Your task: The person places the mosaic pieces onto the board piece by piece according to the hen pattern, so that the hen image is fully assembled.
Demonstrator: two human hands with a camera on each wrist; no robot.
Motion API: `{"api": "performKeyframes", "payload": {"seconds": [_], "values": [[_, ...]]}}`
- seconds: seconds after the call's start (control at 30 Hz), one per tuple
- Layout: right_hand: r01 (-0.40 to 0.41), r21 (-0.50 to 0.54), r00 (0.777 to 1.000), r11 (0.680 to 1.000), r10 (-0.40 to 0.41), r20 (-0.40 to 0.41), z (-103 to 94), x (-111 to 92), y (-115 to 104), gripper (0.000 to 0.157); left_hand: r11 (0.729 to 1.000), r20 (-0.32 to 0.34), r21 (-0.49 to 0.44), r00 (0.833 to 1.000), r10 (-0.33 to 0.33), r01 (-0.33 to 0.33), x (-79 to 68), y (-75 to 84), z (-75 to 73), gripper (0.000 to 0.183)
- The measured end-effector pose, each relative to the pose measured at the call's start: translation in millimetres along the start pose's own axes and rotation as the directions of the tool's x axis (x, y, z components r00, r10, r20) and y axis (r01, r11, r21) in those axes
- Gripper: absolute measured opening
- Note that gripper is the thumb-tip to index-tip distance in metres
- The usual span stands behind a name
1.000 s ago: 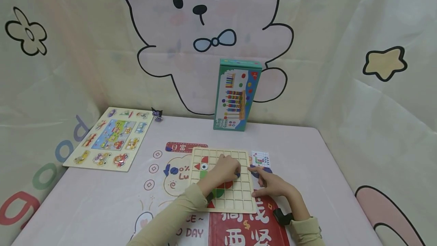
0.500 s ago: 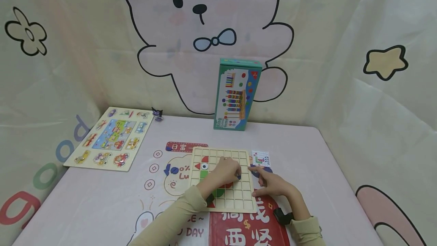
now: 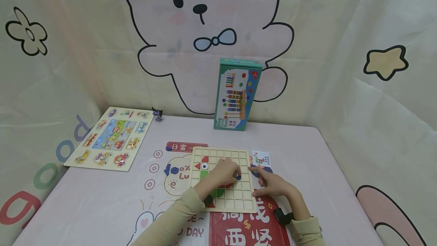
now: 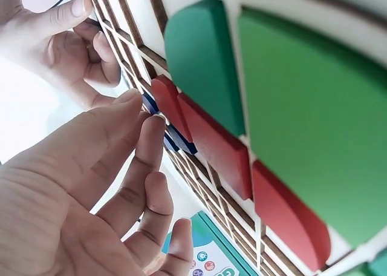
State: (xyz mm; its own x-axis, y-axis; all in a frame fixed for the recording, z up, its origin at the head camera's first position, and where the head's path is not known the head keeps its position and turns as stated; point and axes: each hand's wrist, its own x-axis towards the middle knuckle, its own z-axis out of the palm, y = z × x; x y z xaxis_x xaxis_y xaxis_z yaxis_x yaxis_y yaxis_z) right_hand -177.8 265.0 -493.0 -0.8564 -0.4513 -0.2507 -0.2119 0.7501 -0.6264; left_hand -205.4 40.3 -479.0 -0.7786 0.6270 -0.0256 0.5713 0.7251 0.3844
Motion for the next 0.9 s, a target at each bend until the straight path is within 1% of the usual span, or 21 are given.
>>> {"api": "performKeyframes", "payload": {"seconds": [0.2,0.33,0.53,0.73,0.9], "values": [[0.0,-0.005,1.0,1.0,0.0,0.003,-0.3,0,0,0.084,1.0,0.002,-0.028,1.0,0.007,-0.007,-1.4,-1.2,-0.9,0.018],[0.003,-0.001,1.0,1.0,-0.003,0.003,-0.2,0,0,0.084,0.999,-0.028,-0.04,1.0,0.014,-0.015,-5.5,-3.4,-3.6,0.018],[-0.003,0.0,1.0,1.0,0.003,0.002,-0.2,-1,0,0.084,0.999,-0.083,-0.045,0.997,0.011,-0.015,-14.0,-6.3,-12.5,0.019],[-0.015,-0.002,1.0,1.0,0.015,-0.002,0.0,-1,-1,0.084,0.997,-0.081,-0.083,0.997,-0.012,0.005,-20.7,-15.0,-18.2,0.017],[-0.022,-0.01,1.0,1.0,0.022,-0.01,1.3,-1,-1,0.085,0.995,-0.113,-0.095,0.993,-0.038,0.027,-28.5,-25.2,-20.4,0.017]]}}
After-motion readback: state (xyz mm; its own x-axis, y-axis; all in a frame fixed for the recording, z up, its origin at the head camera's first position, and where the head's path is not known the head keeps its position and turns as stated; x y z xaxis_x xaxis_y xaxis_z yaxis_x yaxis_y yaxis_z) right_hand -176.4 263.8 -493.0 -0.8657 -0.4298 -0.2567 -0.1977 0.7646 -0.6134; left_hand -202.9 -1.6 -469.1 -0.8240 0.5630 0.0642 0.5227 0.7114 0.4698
